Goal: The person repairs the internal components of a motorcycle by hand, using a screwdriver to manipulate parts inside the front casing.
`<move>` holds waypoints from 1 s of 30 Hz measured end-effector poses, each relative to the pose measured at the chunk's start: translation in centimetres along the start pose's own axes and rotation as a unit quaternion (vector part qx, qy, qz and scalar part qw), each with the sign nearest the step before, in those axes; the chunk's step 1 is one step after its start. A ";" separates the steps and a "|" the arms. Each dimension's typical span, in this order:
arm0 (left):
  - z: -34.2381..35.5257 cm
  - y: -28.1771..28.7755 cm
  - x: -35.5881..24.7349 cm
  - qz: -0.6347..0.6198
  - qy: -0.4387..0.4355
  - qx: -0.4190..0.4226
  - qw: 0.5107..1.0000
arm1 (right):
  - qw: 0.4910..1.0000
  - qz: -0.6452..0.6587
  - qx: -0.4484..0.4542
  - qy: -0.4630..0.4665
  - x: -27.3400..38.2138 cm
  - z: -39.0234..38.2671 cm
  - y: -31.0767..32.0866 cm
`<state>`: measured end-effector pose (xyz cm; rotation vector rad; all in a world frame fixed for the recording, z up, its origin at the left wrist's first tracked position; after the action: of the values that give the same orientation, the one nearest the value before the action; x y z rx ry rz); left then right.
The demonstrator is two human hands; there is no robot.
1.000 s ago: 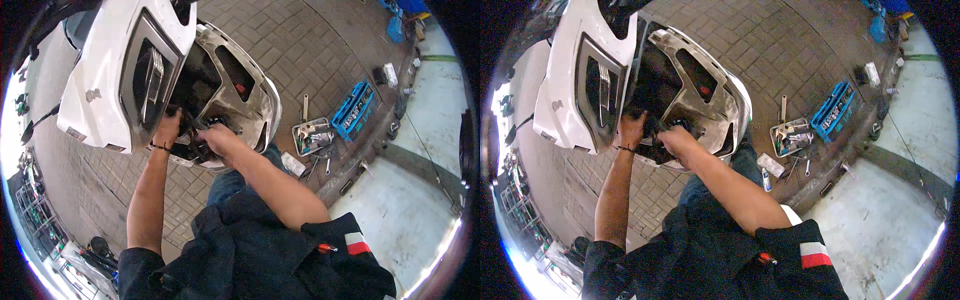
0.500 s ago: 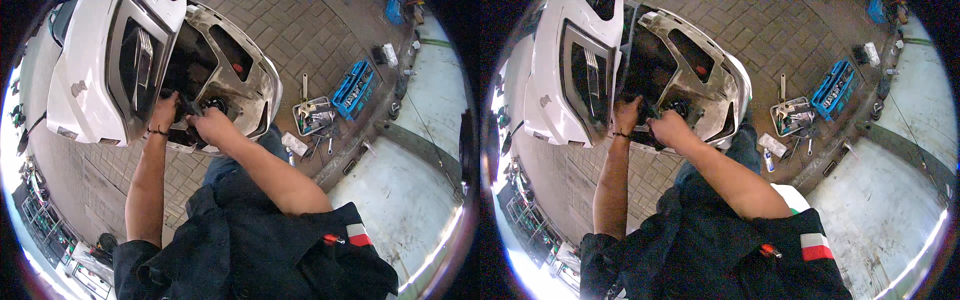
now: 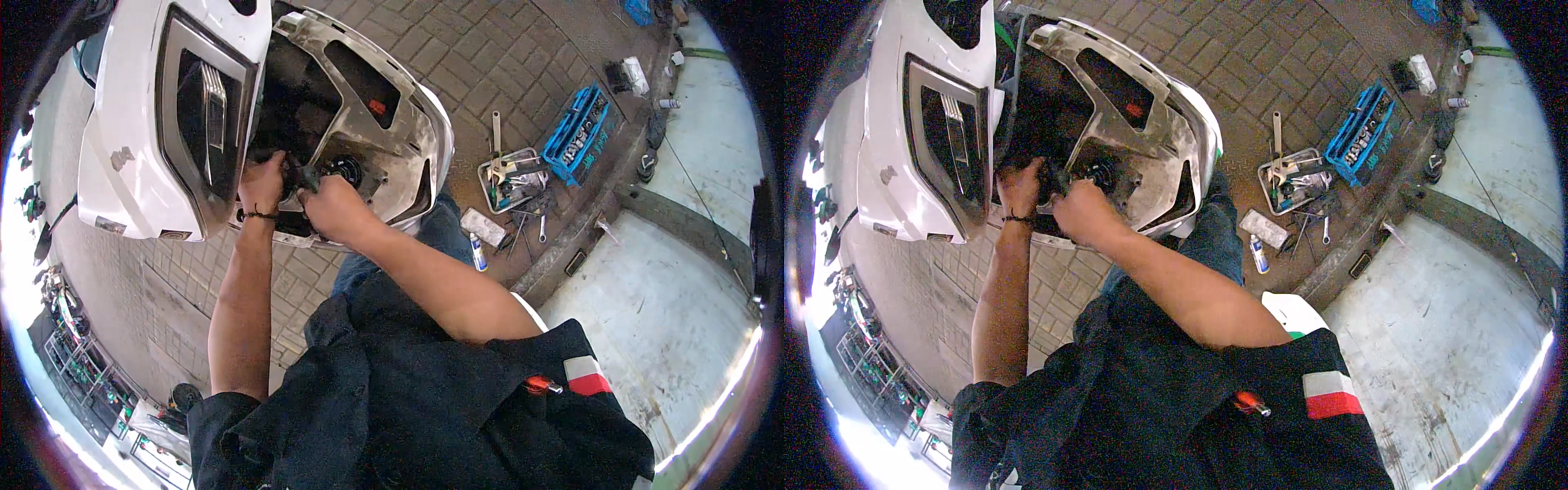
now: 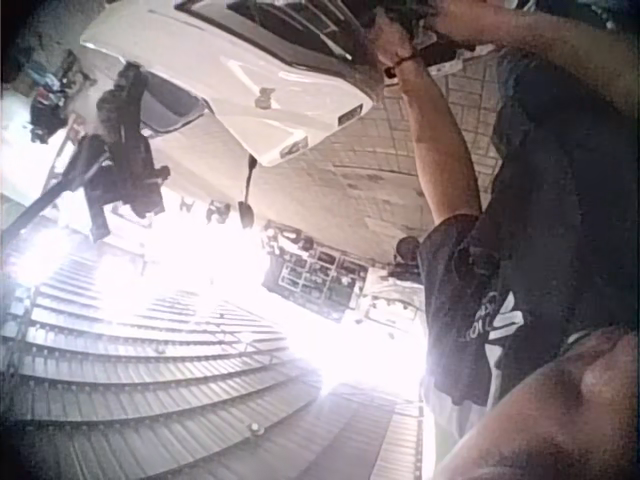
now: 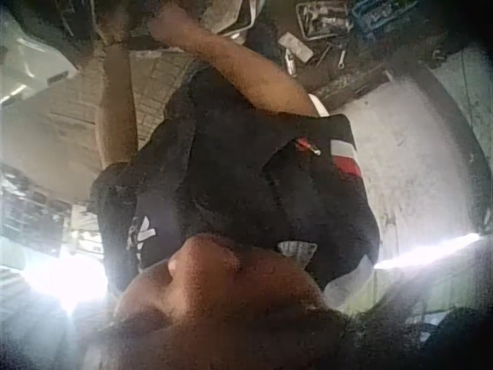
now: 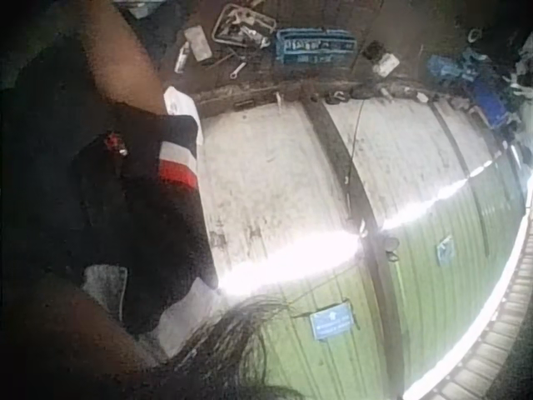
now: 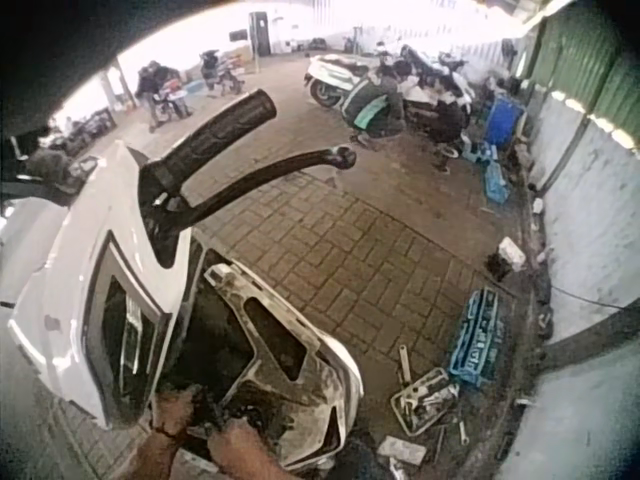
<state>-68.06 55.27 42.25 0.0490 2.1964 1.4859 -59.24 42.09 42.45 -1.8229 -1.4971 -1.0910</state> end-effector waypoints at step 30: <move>-0.3 -2.4 2.5 -0.343 0.250 0.080 0.902 | 0.999 -0.005 0.018 -0.037 0.6 -0.6 0.3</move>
<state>-69.82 54.80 39.30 -1.0497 2.3296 0.9692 -59.06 41.85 43.35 -1.8512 -1.5593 -1.0054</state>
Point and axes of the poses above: each hand's wrist, its own z-axis towards the middle knuckle, its own y-axis out of the back of the hand, x = y × z, the point moved 9 cm from there along z, towards the middle knuckle, and after that the axes turned 2 degrees about x, right-handed, at the moved point
